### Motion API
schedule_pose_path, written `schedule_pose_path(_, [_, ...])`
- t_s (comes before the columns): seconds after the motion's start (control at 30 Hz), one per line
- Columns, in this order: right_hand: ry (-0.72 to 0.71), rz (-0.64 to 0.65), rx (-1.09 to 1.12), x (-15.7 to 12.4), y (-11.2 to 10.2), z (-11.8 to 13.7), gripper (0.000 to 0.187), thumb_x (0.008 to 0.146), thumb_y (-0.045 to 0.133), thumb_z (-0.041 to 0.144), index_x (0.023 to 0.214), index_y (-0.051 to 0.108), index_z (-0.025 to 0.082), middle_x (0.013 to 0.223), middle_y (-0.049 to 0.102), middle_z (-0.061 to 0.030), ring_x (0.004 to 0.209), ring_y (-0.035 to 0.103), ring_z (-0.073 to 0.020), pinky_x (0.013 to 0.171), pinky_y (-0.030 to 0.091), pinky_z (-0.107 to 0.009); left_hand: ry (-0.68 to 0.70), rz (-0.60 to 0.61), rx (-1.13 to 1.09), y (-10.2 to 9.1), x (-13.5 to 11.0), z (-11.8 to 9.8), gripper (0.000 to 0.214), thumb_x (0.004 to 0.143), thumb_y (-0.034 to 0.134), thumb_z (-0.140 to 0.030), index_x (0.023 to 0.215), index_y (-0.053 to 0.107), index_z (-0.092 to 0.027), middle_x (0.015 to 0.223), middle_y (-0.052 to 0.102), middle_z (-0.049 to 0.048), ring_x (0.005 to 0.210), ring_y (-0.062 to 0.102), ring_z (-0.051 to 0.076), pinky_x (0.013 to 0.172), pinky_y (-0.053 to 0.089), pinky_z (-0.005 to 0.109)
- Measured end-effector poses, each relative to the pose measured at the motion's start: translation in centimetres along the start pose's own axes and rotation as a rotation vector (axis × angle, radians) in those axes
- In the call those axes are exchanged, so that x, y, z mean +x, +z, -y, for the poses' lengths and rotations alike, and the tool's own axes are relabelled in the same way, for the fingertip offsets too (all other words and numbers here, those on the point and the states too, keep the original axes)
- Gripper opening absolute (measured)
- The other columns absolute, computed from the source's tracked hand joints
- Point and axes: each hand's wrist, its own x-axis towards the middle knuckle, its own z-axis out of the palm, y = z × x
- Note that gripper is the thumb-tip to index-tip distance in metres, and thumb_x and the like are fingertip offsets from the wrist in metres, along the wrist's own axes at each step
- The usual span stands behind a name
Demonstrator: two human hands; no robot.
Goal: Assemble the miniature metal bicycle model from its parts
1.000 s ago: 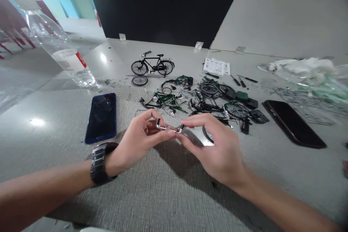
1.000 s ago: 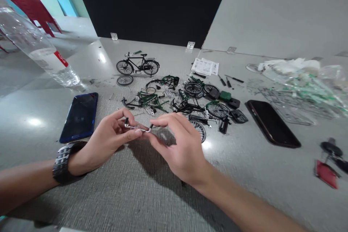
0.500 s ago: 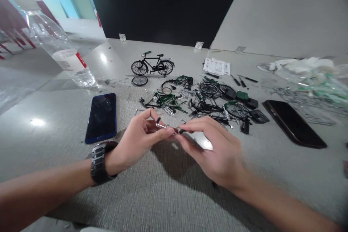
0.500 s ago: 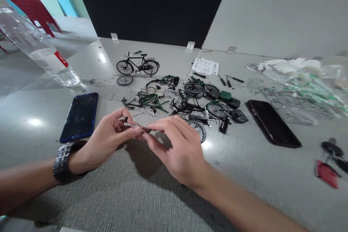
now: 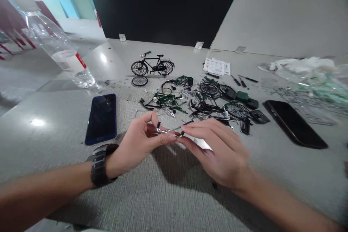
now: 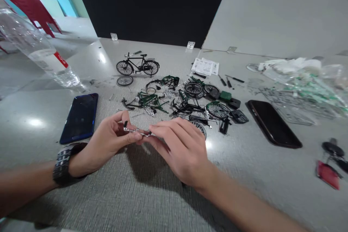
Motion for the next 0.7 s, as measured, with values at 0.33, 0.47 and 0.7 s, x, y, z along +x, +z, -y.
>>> schedule_pose_path(0.33, [0.023, 0.077, 0.061, 0.5, 0.2, -0.3, 0.021, 0.089, 0.071, 0.016, 0.107, 0.060, 0.020, 0.094, 0.070, -0.0059, 0.086, 0.066, -0.0192, 0.074, 0.056, -0.034, 0.015, -0.033, 0.126, 0.1, 0.0, -0.2, 0.034, 0.080, 0.079, -0.028, 0.079, 0.046, -0.020, 0.073, 0.072, 0.0011, 0.067, 0.070, 0.013, 0.060, 0.053, 0.021])
schedule_pose_path(0.47, [-0.020, 0.131, 0.066, 0.8, 0.0, -0.5, 0.034, 0.091, 0.069, 0.020, 0.123, 0.057, 0.019, 0.102, 0.069, -0.0075, 0.093, 0.065, -0.0200, 0.080, 0.056, -0.035, 0.065, -0.082, 0.250, 0.5, 0.1, -0.5, 0.028, 0.078, 0.079, -0.028, 0.080, 0.053, -0.018, 0.074, 0.069, 0.0010, 0.066, 0.067, 0.012, 0.058, 0.051, 0.021])
schedule_pose_path(0.7, [-0.155, 0.182, -0.114, 2.3, -0.7, -1.1, 0.035, 0.093, 0.068, 0.030, 0.125, 0.057, 0.020, 0.101, 0.068, -0.0078, 0.088, 0.064, -0.0201, 0.075, 0.056, -0.034, 0.121, -0.084, 0.303, 0.3, 1.2, -2.0, 0.026, 0.077, 0.079, -0.032, 0.082, 0.058, -0.017, 0.071, 0.063, -0.0011, 0.064, 0.061, 0.010, 0.060, 0.049, 0.022])
